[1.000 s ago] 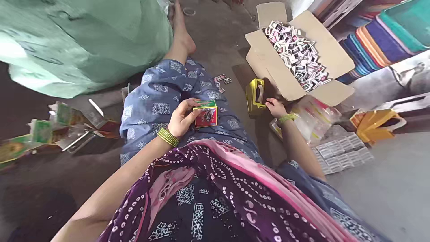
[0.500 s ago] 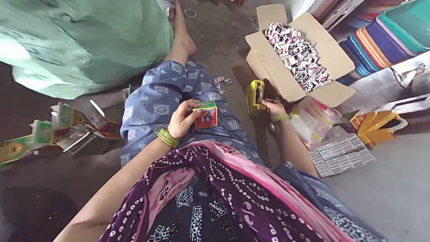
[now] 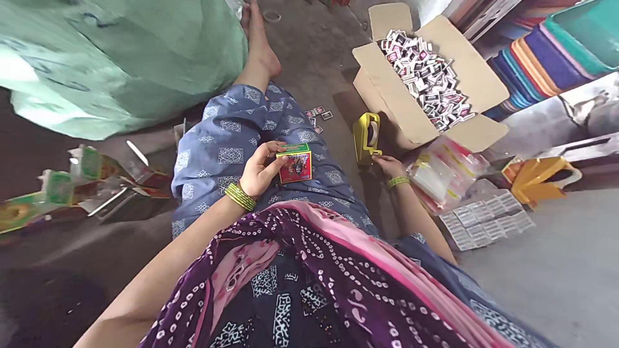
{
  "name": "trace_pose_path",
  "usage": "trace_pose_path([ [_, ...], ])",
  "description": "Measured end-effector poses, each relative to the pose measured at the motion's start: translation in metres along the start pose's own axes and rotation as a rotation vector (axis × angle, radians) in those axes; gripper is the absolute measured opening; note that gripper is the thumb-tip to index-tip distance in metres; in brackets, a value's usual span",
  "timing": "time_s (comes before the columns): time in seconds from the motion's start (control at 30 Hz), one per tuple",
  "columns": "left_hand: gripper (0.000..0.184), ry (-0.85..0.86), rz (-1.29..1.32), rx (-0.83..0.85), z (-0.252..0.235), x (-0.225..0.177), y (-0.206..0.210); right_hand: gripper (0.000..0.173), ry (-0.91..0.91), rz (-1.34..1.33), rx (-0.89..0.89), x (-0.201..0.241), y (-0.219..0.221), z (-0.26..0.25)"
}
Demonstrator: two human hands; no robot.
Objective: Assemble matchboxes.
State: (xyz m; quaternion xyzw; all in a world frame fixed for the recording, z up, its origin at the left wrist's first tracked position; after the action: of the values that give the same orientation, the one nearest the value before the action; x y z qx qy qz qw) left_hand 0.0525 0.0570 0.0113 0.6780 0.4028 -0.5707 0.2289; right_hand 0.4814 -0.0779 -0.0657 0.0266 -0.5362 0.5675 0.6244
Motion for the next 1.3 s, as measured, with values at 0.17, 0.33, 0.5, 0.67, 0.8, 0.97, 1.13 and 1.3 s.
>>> trace_pose_path([
  [0.17,0.032,0.012,-0.005,0.002,0.0,-0.004,0.002,0.028,-0.061,0.329,-0.076,0.018,-0.008,0.0],
  [0.33,0.028,0.047,-0.007,-0.011,-0.001,-0.006,0.001,0.029,0.023,0.512,-0.048,0.034,-0.008,0.005],
  [0.5,0.028,0.061,-0.024,-0.001,0.001,-0.009,0.001,0.035,0.136,0.758,0.103,0.019,0.0,0.0],
  [0.67,0.026,0.096,-0.077,-0.006,-0.003,-0.009,0.0,0.025,-0.352,0.159,0.333,0.08,0.045,0.028],
  [0.8,0.022,0.1,-0.085,-0.008,-0.009,-0.01,0.001,0.037,-0.565,-0.236,0.538,0.163,0.095,0.103],
  [0.97,0.021,0.124,-0.081,-0.025,-0.005,-0.014,-0.001,0.023,-0.654,-0.332,0.767,0.215,0.156,0.161],
  [1.13,0.021,0.124,-0.069,-0.037,-0.004,-0.014,-0.002,0.016,-0.578,-0.242,0.679,0.208,0.177,0.151],
  [1.3,0.034,0.1,-0.127,-0.053,-0.006,-0.012,0.002,0.015,-0.607,-0.209,0.586,0.204,0.174,0.145],
])
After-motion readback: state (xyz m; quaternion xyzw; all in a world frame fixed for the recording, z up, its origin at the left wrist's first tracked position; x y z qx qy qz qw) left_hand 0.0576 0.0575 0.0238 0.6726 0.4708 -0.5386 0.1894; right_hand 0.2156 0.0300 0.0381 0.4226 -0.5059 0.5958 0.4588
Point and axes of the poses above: each hand's wrist, its own z-axis away from the middle knuckle, its own y-axis out of the palm, x = y × z, the point moved 10 cm from there along -z, towards the middle knuckle, and after that the axes turned 6 degrees about x, right-handed, at the moved point
